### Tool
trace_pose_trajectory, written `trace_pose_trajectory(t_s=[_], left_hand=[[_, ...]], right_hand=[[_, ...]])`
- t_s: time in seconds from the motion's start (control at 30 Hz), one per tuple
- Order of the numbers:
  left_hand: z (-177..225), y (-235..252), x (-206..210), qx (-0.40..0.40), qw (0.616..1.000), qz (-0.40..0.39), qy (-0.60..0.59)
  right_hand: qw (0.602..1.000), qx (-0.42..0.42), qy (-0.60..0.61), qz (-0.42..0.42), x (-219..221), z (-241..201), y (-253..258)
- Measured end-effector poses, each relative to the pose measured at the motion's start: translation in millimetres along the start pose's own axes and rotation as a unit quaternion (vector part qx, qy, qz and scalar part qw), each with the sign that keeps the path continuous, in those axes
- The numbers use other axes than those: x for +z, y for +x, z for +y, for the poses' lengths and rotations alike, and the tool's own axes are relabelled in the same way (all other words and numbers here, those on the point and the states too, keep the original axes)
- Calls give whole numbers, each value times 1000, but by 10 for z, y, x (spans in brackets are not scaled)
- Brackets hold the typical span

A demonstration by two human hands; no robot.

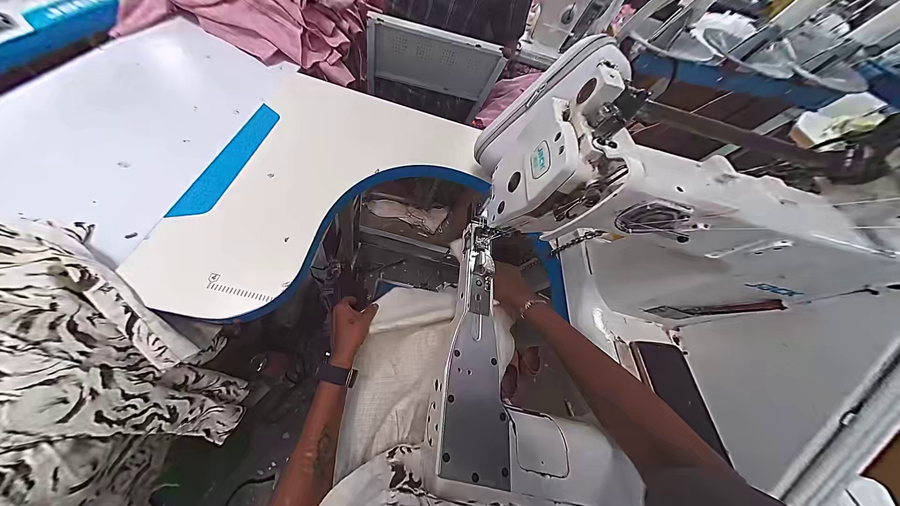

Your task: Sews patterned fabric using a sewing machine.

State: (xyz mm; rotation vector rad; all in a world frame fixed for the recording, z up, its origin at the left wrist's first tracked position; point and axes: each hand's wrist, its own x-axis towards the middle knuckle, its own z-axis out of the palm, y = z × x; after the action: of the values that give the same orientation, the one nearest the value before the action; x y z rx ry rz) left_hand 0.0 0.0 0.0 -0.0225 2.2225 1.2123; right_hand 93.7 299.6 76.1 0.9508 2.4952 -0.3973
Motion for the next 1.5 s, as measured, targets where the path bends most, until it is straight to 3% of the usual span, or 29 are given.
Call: trace_pose_trajectory(t_s=[0.1,0.17,0.2,0.27,0.3,0.37,0.43,0.5,0.53,0.57,0.63,0.7,0.73,0.8,0.87,0.9,0.97,1.03,1.13,1.3,1.4,1.5], left_hand=[[-255,-331,-11,-55,979,-125,152],[-286,-338,24,-71,936,-234,253],[-222,-276,42,-48,922,-258,283],[178,-203,9,54,932,-232,275],[476,-236,-27,130,946,-194,226],[976,-526,-44,269,947,-157,72],[1142,-1045,1,303,899,-300,-101],[1012,-1280,72,240,825,-457,-231],[926,-1240,80,215,812,-471,-269],[895,-1123,62,212,828,-435,-282],[985,-808,154,261,909,-250,-206],[1161,-512,423,314,941,-84,-98],[1241,-487,571,332,941,-22,-65],[1324,-593,749,385,920,67,-3],[1314,-722,711,384,920,36,75],[1317,-741,672,374,922,2,105],[1346,-733,632,347,928,-47,130],[1384,-718,626,325,934,-55,139],[1333,-740,567,373,916,-54,138],[1110,-785,541,502,845,-2,186],[1132,-788,586,493,858,-30,141],[1059,-701,590,509,847,-52,141]], right_hand=[[974,41,-137,-175,166,320,-567],[973,71,-141,-171,108,418,-809],[985,67,-108,-117,41,406,-895],[998,1,-13,55,-70,202,-1086],[984,-72,39,160,-67,76,-1182],[911,-232,109,323,88,-130,-1394],[841,-356,105,394,313,-163,-1602],[789,-420,51,445,387,-81,-1597],[779,-428,35,457,392,-62,-1576],[778,-423,31,463,403,-70,-1560],[786,-410,32,461,436,-111,-1575],[805,-379,44,454,420,-164,-1596],[841,-326,63,428,362,-144,-1608],[934,-148,129,298,20,56,-1480],[955,-33,179,235,-191,351,-1232],[955,-31,166,242,-225,372,-1201],[946,-99,119,286,-214,199,-1241],[910,-198,100,350,-79,23,-1231],[855,-295,118,409,85,25,-1126],[838,-364,181,364,60,186,-1021],[843,-384,212,311,71,156,-997],[846,-378,247,282,100,134,-1050]])
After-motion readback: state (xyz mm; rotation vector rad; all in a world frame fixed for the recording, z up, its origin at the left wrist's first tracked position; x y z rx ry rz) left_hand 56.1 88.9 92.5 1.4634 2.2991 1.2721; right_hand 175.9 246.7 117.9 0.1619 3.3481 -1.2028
